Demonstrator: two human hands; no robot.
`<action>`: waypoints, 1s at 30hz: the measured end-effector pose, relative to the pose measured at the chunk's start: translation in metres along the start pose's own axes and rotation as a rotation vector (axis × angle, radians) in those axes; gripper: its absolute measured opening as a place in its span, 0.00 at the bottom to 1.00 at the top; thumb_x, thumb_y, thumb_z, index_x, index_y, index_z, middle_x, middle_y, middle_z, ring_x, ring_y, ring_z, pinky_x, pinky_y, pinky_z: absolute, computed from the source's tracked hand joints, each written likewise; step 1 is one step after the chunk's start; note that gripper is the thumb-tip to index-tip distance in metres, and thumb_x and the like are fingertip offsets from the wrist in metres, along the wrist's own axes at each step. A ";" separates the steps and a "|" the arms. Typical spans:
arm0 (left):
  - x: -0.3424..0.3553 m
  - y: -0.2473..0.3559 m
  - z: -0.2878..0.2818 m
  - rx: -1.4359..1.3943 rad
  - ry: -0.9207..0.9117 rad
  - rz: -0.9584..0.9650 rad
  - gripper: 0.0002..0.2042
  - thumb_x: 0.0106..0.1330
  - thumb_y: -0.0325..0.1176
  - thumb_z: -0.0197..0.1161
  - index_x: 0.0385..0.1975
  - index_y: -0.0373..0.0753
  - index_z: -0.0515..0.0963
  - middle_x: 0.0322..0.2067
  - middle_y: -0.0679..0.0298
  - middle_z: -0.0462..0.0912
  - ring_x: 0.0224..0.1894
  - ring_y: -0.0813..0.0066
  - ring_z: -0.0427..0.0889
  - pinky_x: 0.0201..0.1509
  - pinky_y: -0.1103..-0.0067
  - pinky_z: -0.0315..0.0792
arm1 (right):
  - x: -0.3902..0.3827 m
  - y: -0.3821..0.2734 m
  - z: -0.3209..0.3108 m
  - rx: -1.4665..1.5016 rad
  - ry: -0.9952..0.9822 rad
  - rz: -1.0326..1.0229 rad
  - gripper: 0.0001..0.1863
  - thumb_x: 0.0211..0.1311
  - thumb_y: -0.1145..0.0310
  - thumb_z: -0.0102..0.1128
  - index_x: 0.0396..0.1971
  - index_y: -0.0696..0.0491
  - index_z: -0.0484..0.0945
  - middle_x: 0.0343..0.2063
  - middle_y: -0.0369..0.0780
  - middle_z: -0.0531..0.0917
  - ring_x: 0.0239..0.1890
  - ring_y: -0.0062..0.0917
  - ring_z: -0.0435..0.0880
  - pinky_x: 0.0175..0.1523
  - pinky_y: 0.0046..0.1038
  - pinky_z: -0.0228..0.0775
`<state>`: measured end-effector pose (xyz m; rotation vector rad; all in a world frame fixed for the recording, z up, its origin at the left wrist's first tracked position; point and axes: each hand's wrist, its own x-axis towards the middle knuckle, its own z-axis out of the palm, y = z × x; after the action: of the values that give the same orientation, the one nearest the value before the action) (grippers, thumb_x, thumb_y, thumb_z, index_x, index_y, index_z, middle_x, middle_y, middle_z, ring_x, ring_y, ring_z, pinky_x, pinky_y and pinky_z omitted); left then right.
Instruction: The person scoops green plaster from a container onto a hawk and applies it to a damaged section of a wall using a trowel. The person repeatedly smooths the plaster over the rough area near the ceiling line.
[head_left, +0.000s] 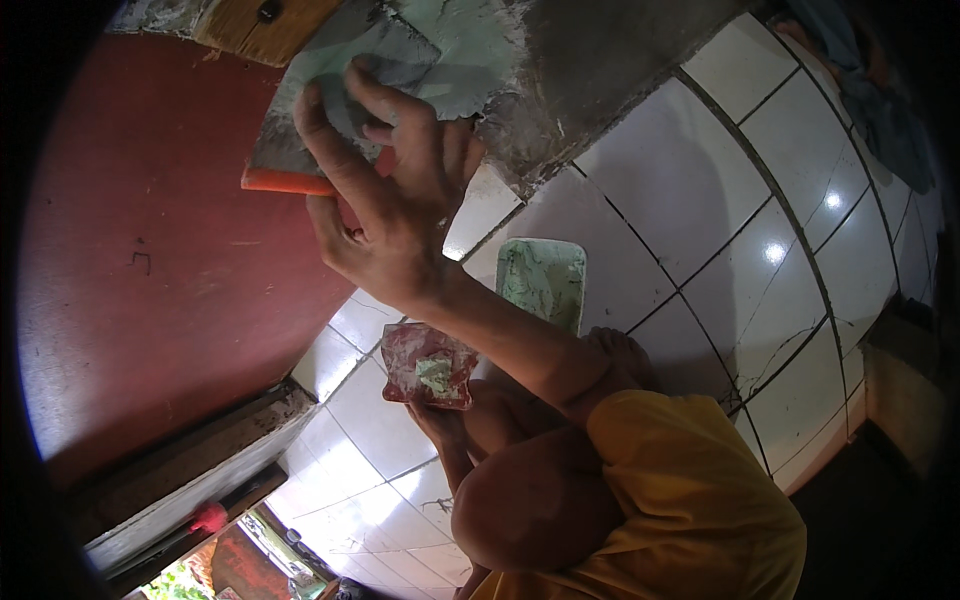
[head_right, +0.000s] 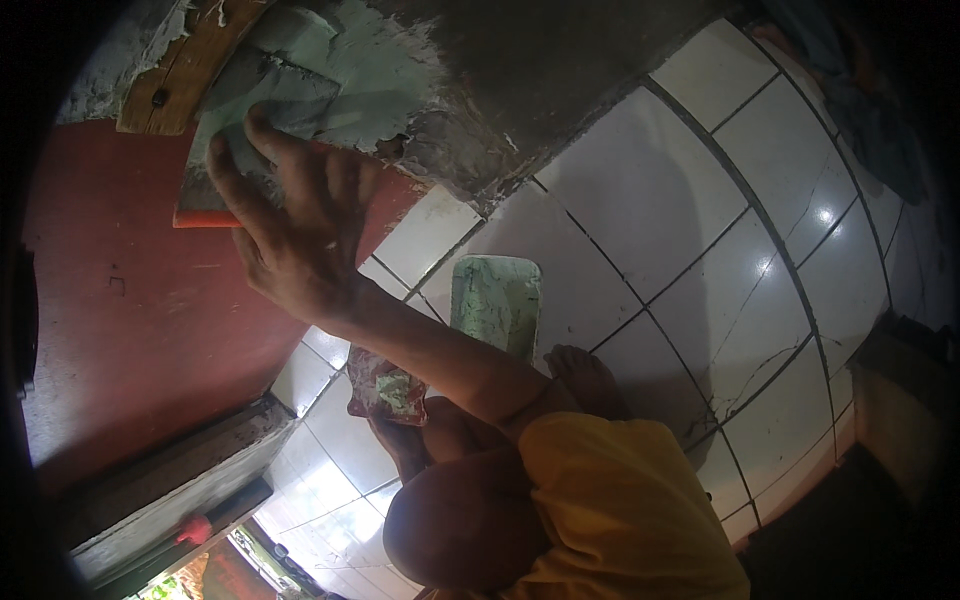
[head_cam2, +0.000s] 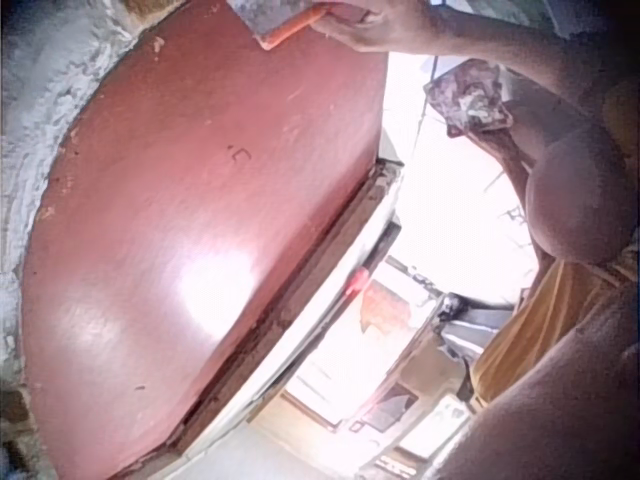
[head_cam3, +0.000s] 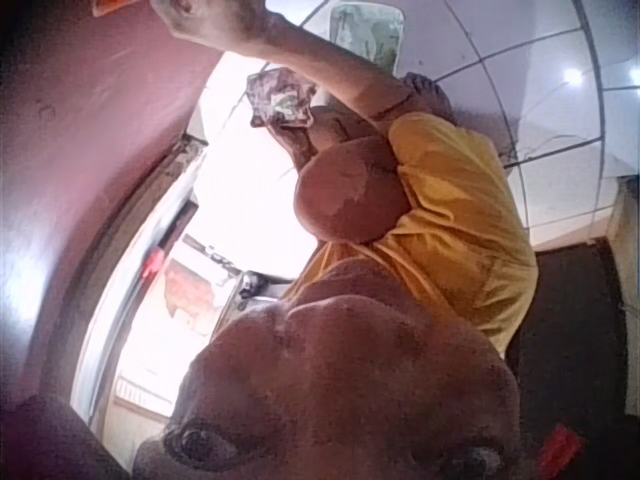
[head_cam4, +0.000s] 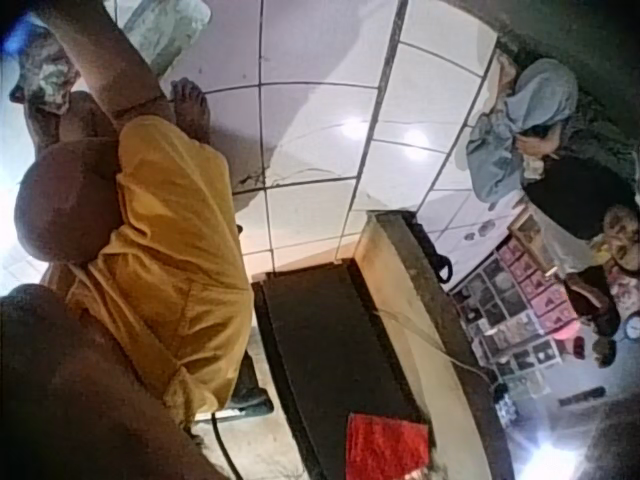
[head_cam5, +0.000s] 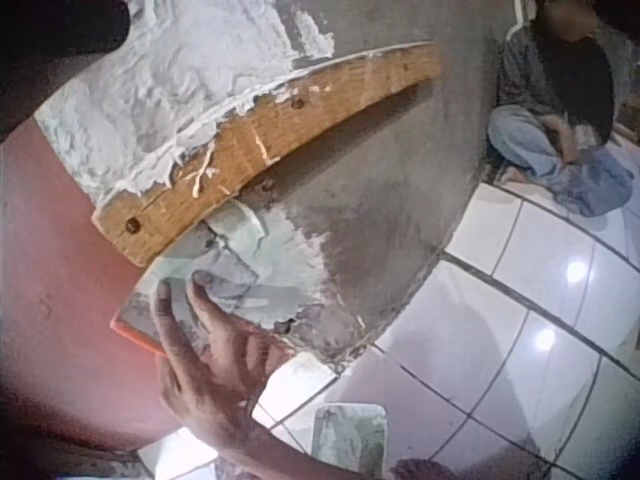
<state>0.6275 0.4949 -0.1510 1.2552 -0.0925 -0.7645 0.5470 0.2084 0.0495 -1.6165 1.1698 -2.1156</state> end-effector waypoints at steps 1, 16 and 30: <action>-0.001 0.001 0.001 -0.004 0.003 -0.008 0.19 0.61 0.35 0.45 0.51 0.35 0.63 0.47 0.56 0.70 0.47 0.62 0.74 0.47 0.67 0.74 | 0.000 -0.002 -0.001 0.003 -0.012 0.009 0.37 0.29 0.75 0.68 0.51 0.41 0.76 0.51 0.39 0.70 0.42 0.25 0.66 0.45 0.27 0.52; 0.005 -0.004 -0.037 0.107 0.023 -0.019 0.21 0.64 0.38 0.45 0.55 0.38 0.59 0.53 0.55 0.66 0.52 0.60 0.71 0.50 0.65 0.72 | -0.020 -0.016 0.004 0.154 -0.019 0.031 0.32 0.33 0.75 0.64 0.48 0.43 0.75 0.51 0.39 0.72 0.34 0.25 0.64 0.40 0.32 0.51; 0.001 0.004 -0.016 0.109 -0.099 0.043 0.24 0.63 0.39 0.46 0.57 0.34 0.57 0.52 0.54 0.67 0.53 0.58 0.71 0.51 0.64 0.73 | 0.017 0.046 -0.094 0.088 0.134 -0.039 0.10 0.58 0.80 0.52 0.40 0.65 0.75 0.37 0.44 0.80 0.33 0.19 0.76 0.36 0.20 0.68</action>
<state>0.6369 0.5078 -0.1533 1.3137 -0.2436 -0.7935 0.4446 0.2095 0.0224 -1.4914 1.0746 -2.2969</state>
